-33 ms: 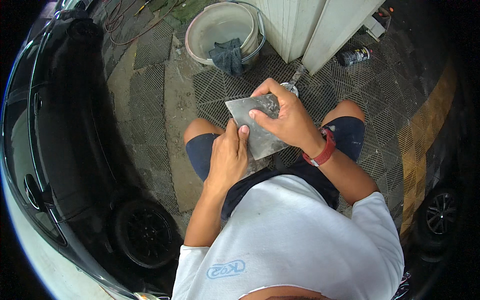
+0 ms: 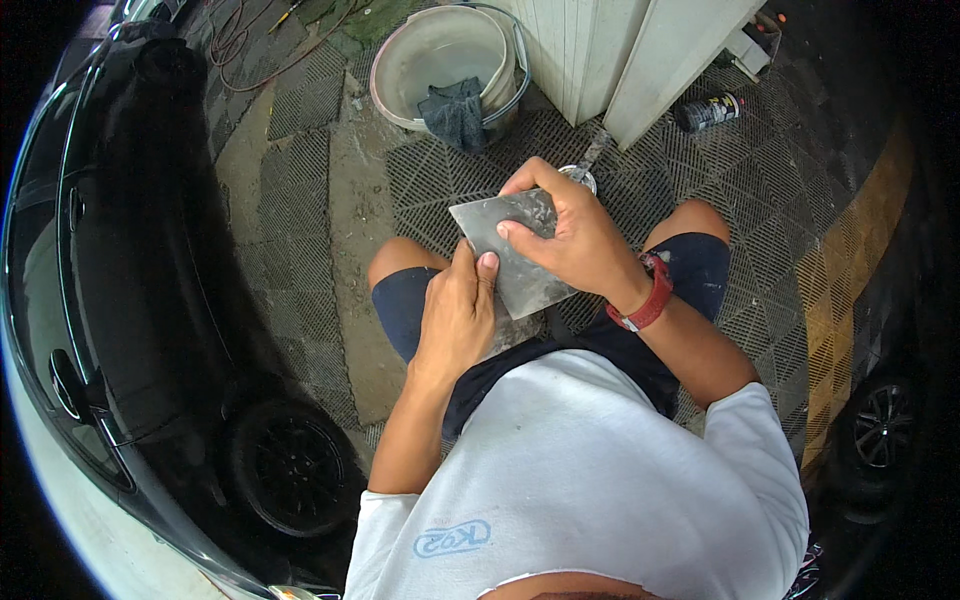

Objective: The person sands the black exterior surface of a car with pieces of sandpaper, then applies a white substance from a container onto the sandpaper using a small flat tool.

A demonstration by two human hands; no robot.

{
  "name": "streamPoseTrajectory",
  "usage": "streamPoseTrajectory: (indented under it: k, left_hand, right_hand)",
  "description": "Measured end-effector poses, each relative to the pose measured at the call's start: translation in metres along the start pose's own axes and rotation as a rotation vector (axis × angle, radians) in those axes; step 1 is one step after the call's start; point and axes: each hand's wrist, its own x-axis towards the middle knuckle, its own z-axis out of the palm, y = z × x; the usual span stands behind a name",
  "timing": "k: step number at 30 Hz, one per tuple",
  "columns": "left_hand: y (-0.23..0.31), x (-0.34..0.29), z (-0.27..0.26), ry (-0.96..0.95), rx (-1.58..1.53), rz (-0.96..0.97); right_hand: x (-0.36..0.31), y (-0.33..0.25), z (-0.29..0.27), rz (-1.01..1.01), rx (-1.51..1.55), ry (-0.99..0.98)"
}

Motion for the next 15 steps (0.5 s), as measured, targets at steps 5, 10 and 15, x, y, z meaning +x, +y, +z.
streamPoseTrajectory:
  k: [5,10,15]
  left_hand:
    - [-0.034,0.005,-0.004,-0.272,-0.279,-0.086]
    - [-0.053,0.009,-0.023,-0.219,-0.591,-0.136]
    - [-0.042,-0.02,0.0,-0.272,-1.684,0.156]
  right_hand:
    - [0.003,0.004,-0.011,0.162,-0.018,-0.135]
    - [-0.007,0.044,0.013,0.018,0.15,0.134]
    - [-0.019,0.045,0.026,0.291,0.599,0.311]
